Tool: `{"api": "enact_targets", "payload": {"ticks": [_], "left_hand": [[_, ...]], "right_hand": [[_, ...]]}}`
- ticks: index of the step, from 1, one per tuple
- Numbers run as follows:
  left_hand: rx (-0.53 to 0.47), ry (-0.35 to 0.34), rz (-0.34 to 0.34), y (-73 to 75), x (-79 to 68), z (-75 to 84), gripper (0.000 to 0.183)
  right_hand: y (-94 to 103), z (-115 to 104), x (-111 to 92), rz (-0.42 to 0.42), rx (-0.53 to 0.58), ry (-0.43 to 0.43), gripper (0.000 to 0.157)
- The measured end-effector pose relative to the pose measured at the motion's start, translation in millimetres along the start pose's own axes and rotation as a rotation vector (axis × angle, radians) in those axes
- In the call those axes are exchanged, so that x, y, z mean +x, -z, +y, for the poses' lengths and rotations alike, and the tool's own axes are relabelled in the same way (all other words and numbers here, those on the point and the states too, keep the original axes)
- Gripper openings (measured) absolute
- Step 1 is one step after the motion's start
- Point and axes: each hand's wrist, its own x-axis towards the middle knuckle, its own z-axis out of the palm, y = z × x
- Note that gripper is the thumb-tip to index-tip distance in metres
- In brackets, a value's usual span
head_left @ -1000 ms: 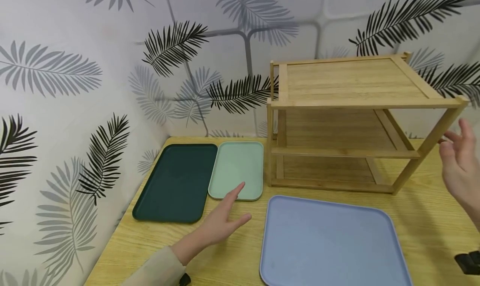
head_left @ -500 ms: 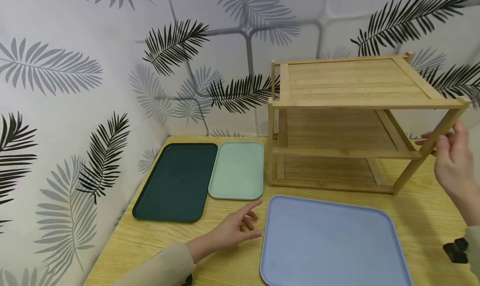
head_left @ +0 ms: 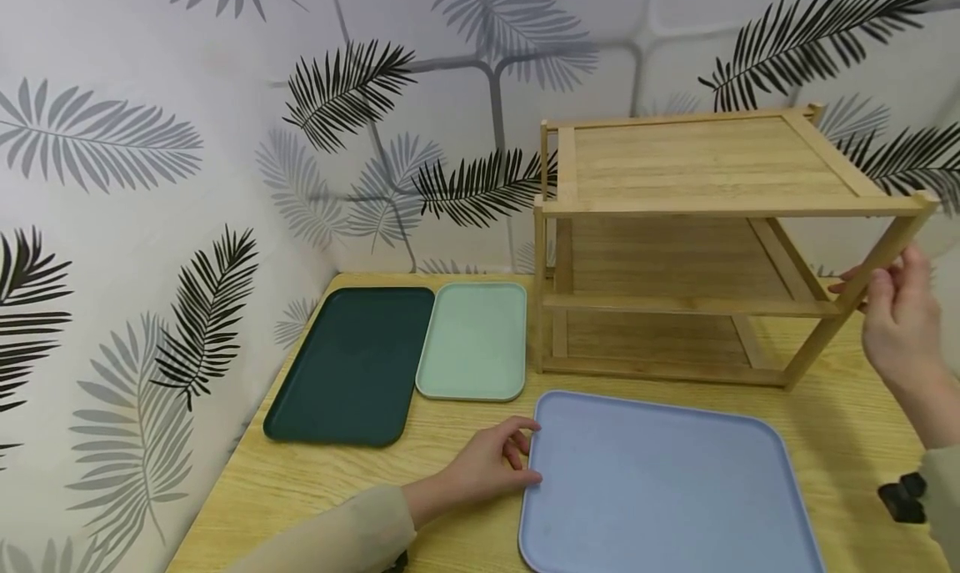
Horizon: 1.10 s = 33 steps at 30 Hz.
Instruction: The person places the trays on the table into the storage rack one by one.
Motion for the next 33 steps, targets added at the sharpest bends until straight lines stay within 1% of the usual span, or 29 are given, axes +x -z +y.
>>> {"api": "enact_targets", "payload": {"ticks": [4, 6, 10, 14, 17, 20, 22, 25, 27, 30, 33], "left_hand": [[0.021, 0.000, 0.024, -3.6, 2.1, 2.2, 0.049], [-0.002, 0.013, 0.034, -4.7, 3.1, 3.9, 0.045], [-0.059, 0.061, 0.054, -6.9, 4.4, 8.5, 0.039], [-0.091, 0.093, 0.087, -9.4, 4.0, 11.3, 0.037], [-0.165, 0.131, 0.104, -11.2, 3.5, 11.5, 0.038], [-0.251, 0.177, 0.104, -11.9, 3.3, 11.2, 0.039], [-0.291, 0.192, 0.092, -11.0, 3.4, 11.8, 0.040], [-0.312, 0.186, 0.061, -9.2, 4.4, 10.6, 0.041], [-0.350, 0.183, 0.041, -7.9, 5.4, 9.0, 0.042], [-0.459, 0.197, -0.005, -6.0, 6.6, 3.9, 0.045], [-0.569, 0.204, -0.062, -2.8, 6.6, -1.0, 0.051]], "right_hand": [[-0.1, 0.6, -0.5, -0.009, 0.005, 0.007, 0.043], [-0.4, 0.6, -0.6, -0.009, -0.001, 0.006, 0.044], [-0.7, 1.4, -0.6, -0.010, -0.009, -0.009, 0.044], [-1.6, 2.8, -0.9, -0.009, -0.016, -0.017, 0.044], [-2.0, 3.8, -0.3, -0.007, -0.011, -0.012, 0.044], [-2.1, 4.0, 0.2, -0.002, -0.009, -0.002, 0.043], [-2.2, 3.9, 0.8, 0.003, -0.010, 0.004, 0.043], [-2.1, 4.1, 0.9, 0.013, -0.012, -0.008, 0.042], [-2.0, 4.0, 0.9, 0.020, -0.011, -0.018, 0.042], [-1.9, 3.4, 0.8, 0.027, -0.007, -0.033, 0.041], [-1.9, 3.4, 0.7, 0.028, -0.013, -0.028, 0.041]]}}
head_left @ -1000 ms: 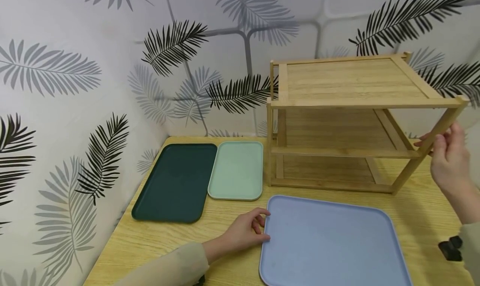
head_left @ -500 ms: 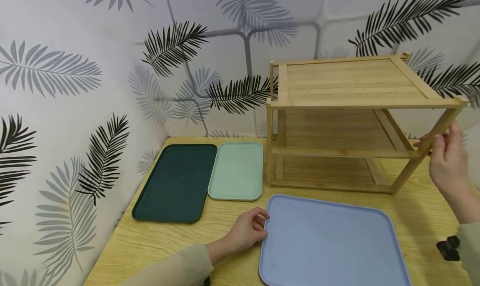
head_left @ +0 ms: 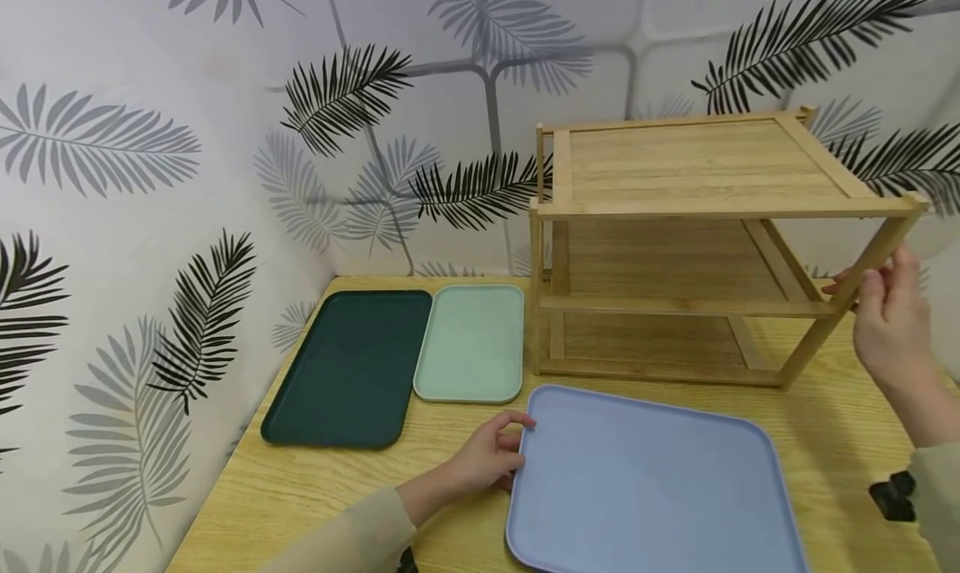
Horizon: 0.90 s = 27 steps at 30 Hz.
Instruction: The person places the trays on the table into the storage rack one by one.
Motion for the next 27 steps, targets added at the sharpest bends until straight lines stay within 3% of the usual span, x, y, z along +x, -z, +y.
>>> {"api": "enact_targets", "payload": {"ticks": [6, 10, 14, 27], "left_hand": [[-0.158, 0.021, -0.143, 12.5, -6.2, 2.1, 0.060], [-0.229, -0.002, -0.174, 16.2, -13.9, 3.2, 0.062], [-0.266, -0.028, -0.161, 16.6, -22.0, 0.7, 0.062], [-0.333, -0.061, -0.025, 16.9, -45.4, -0.8, 0.062]], "right_hand": [[-2.0, -0.8, 0.6, 0.005, 0.006, 0.019, 0.040], [-2.6, -1.1, 0.0, 0.004, 0.021, 0.019, 0.041], [-2.2, -0.5, -0.6, 0.000, 0.034, 0.010, 0.041], [0.7, -0.1, -1.8, -0.039, 0.017, -0.012, 0.043]]}}
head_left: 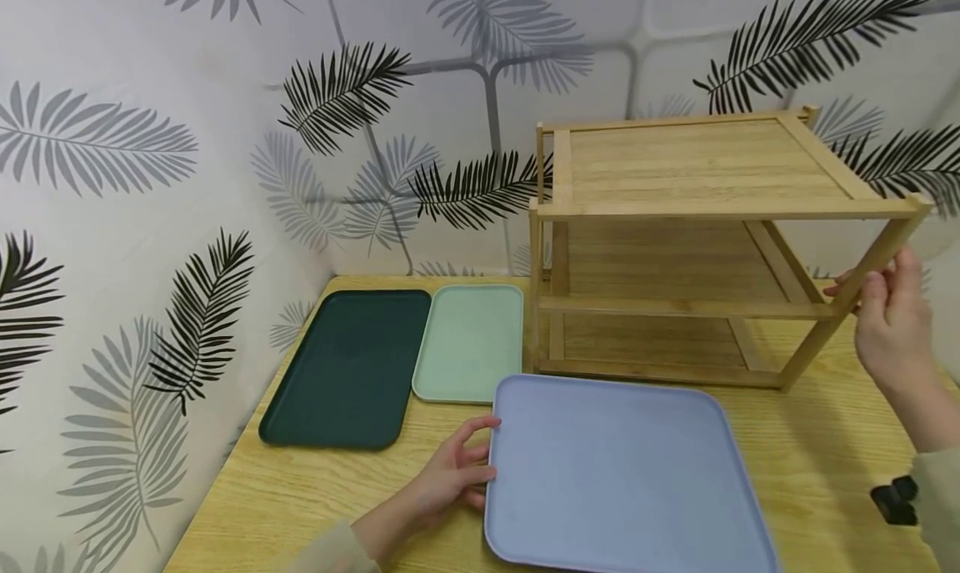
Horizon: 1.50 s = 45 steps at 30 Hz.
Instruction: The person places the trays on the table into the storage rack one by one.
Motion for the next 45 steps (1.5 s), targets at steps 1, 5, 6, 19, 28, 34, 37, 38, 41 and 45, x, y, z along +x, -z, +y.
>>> {"api": "enact_targets", "payload": {"ticks": [1, 5, 6, 19, 28, 34, 37, 38, 41, 45], "left_hand": [[0.000, -0.008, 0.005, -0.3, -2.1, 0.7, 0.062], [0.005, -0.044, 0.045, -1.0, -11.1, 6.3, 0.063], [0.012, -0.055, 0.060, -1.0, -13.5, 8.2, 0.063], [0.063, -0.199, 0.144, 7.6, -42.4, 44.8, 0.061], [0.038, -0.303, 0.161, 16.3, -62.3, 78.7, 0.055], [0.004, -0.349, 0.159, 12.7, -64.6, 102.6, 0.052], [-0.003, -0.366, 0.163, 10.0, -65.2, 114.7, 0.052], [-0.008, -0.372, 0.159, 9.0, -65.5, 118.8, 0.052], [-0.021, -0.394, 0.140, 6.0, -66.5, 131.1, 0.052], [-0.033, -0.419, 0.104, 2.1, -66.3, 147.3, 0.050]], "right_hand": [[-0.1, -0.1, 0.0, 0.001, 0.000, 0.001, 0.043], [-0.6, 0.6, 0.5, -0.002, 0.009, -0.003, 0.043], [-0.8, 0.8, 0.6, 0.000, 0.010, -0.005, 0.043], [-1.1, 2.0, 1.2, 0.019, -0.026, -0.005, 0.043], [-1.7, 0.7, 0.9, 0.019, -0.013, 0.013, 0.042], [-0.7, 0.3, 2.0, 0.023, -0.010, 0.013, 0.041], [-0.3, 1.1, 1.9, 0.010, -0.005, 0.009, 0.043], [-0.4, 1.5, 1.9, 0.006, 0.001, 0.009, 0.043], [-1.2, 1.8, 1.8, 0.007, 0.007, 0.007, 0.042], [-1.5, 1.3, 1.7, 0.016, 0.003, 0.004, 0.042]]}}
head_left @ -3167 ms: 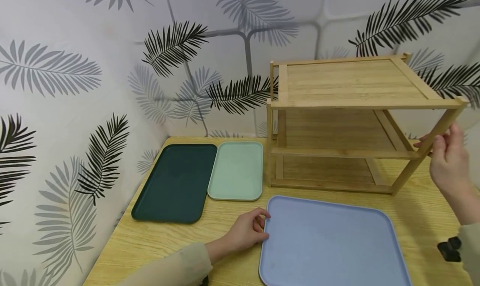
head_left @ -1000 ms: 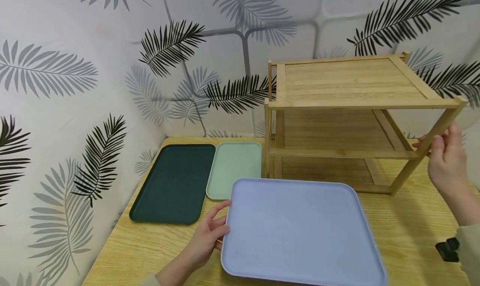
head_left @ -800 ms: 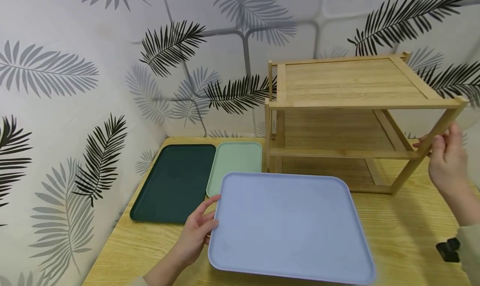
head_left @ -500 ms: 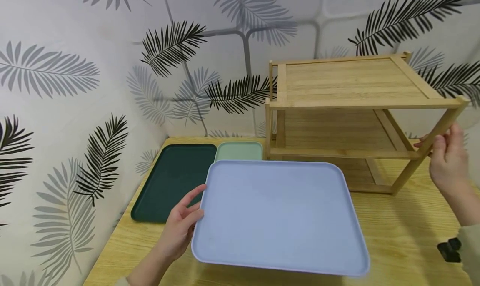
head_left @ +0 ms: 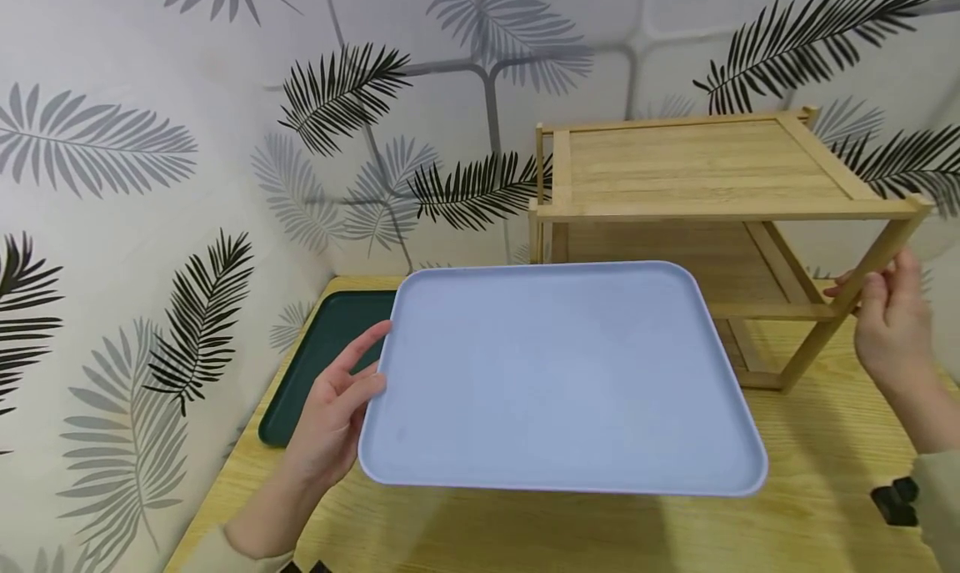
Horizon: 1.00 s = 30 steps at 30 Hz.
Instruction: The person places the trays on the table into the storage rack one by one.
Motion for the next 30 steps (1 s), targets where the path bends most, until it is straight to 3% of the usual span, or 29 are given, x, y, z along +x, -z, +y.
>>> {"api": "enact_targets", "payload": {"ticks": [16, 30], "left_hand": [[-0.083, -0.052, 0.034, -27.4, 27.5, 39.7, 0.049], [-0.123, -0.062, 0.189, -46.3, 70.6, 42.9, 0.051]], "right_hand": [[-0.7, -1.4, 0.6, 0.052, 0.066, 0.020, 0.039], [-0.9, -2.9, -0.1, 0.067, 0.065, 0.041, 0.038]]}}
